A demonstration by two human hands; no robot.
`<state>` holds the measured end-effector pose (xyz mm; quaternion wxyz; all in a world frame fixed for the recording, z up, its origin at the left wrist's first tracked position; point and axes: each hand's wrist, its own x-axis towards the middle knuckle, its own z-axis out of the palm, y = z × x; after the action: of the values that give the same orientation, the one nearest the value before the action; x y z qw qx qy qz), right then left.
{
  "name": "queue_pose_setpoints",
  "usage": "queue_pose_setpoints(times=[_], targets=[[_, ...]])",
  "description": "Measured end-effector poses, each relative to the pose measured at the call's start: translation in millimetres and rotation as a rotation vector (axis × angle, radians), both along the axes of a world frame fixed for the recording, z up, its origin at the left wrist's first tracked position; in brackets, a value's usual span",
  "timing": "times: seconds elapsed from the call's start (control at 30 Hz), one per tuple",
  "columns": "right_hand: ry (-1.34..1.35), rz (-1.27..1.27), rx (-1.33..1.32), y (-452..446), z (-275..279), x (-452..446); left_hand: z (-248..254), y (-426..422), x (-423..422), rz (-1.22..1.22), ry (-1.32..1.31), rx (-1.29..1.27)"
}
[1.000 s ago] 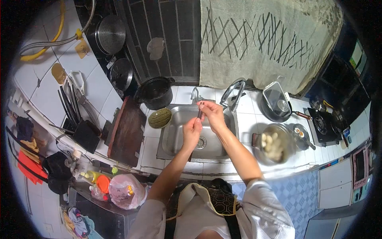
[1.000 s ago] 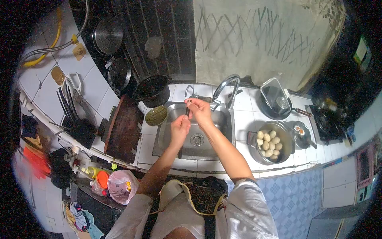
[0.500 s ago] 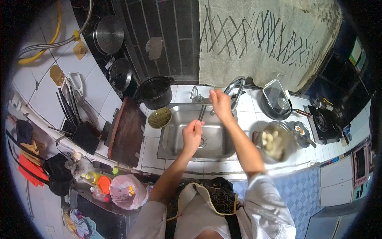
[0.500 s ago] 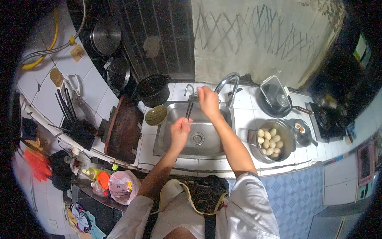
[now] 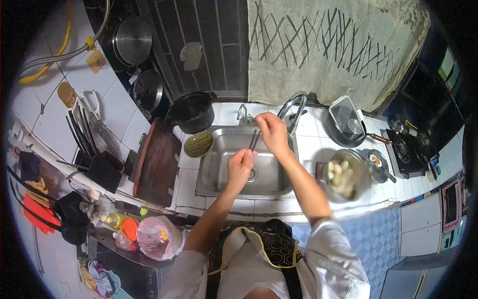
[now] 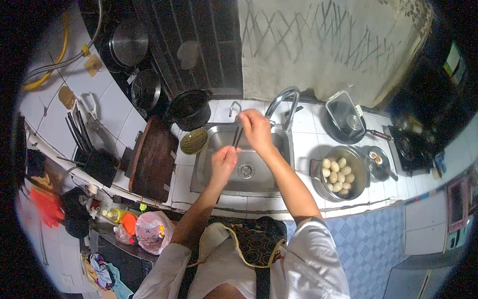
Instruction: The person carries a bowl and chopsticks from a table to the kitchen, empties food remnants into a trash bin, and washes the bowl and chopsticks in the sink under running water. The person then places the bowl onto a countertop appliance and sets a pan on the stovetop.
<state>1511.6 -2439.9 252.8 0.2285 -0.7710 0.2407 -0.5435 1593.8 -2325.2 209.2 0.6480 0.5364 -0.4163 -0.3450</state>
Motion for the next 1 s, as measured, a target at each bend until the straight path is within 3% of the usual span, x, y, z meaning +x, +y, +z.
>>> queue_pose_setpoints(times=[0.07,0.2,0.27,0.33,0.4,0.53,0.6,0.67,0.7,0.73,0.77,0.8,0.87,1.0], targets=[[0.008,-0.052,0.228,-8,-2,-3,0,4,0,-0.033,0.014,0.038],[-0.042,0.03,0.344,-11,-24,0,-2,6,9,-0.079,0.151,0.081],[-0.232,0.436,0.723,-1,-18,7,-14,3,15,-0.083,0.148,0.082],[-0.189,0.861,0.962,9,-8,10,-11,9,23,-0.043,0.181,0.054],[0.017,1.066,0.958,14,-9,20,-12,14,33,-0.015,0.214,0.028],[0.296,0.916,0.825,37,16,63,-13,29,54,0.106,0.102,-0.05],[0.25,0.667,0.692,33,32,85,-10,44,68,0.099,0.073,-0.031],[0.028,0.643,0.348,29,74,105,-12,59,79,0.158,0.086,-0.027],[-0.042,0.632,0.346,36,102,112,-14,66,84,0.306,-0.014,-0.072],[-0.109,0.612,0.077,43,130,119,-16,74,90,0.449,-0.116,-0.114],[-0.107,0.537,-0.002,54,160,122,-22,81,95,0.627,-0.361,-0.199],[-0.214,0.595,0.051,69,188,126,-34,90,99,0.632,-0.364,-0.2],[-0.354,0.661,-0.04,94,232,140,-64,104,108,0.533,0.088,-0.024],[-0.481,0.68,-0.318,137,272,195,-89,113,101,0.566,0.076,-0.048]])
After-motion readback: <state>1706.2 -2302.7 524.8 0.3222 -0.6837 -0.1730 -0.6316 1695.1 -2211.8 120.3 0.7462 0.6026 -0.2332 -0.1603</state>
